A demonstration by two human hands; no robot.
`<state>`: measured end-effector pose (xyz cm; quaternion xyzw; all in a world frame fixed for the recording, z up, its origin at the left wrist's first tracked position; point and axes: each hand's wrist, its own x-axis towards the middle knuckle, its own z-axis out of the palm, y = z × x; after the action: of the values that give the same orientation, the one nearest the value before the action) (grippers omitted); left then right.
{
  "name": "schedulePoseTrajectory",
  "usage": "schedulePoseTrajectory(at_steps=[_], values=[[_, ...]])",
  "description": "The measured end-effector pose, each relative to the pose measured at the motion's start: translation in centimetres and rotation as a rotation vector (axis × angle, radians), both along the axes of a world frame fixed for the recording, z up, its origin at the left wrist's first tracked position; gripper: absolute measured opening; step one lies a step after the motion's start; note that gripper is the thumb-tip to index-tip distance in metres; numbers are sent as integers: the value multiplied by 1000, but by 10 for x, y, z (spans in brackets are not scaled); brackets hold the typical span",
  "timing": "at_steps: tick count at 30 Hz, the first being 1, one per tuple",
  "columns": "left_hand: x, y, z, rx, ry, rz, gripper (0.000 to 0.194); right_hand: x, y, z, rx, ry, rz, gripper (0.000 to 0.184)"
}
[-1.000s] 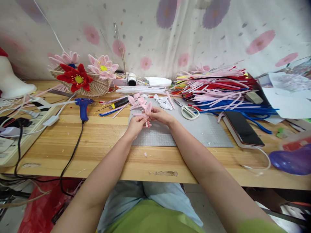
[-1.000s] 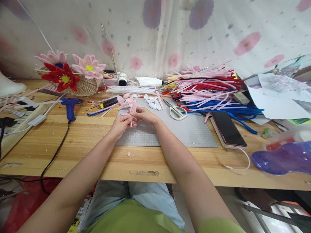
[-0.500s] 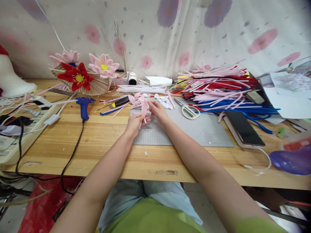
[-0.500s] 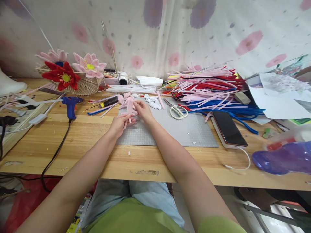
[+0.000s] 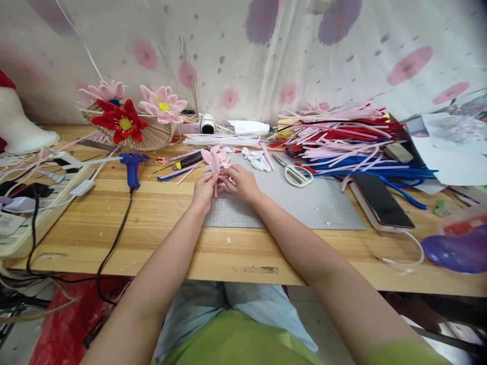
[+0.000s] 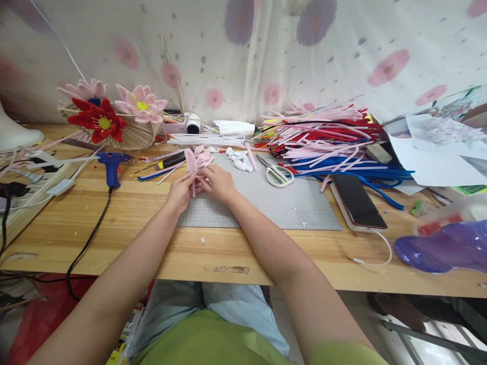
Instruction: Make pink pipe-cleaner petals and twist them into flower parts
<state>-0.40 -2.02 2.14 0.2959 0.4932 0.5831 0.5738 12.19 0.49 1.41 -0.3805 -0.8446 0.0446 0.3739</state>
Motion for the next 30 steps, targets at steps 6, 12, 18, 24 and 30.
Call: schedulePoseTrajectory(at_steps=[6,12,18,24,30], values=[[-1,5,-10,124,161,106,13,-3,-1,-2,-59,54,-22,13],[0,7,-9,79,123,167,9,-5,-4,-2,-19,28,81,15],[0,8,-10,96,137,219,9,-7,-5,-1,-47,45,113,16],[-12,11,-23,177,327,124,10,0,2,2,-442,313,146,21],[-8,5,-23,212,536,-88,5,5,10,8,-959,779,200,32]])
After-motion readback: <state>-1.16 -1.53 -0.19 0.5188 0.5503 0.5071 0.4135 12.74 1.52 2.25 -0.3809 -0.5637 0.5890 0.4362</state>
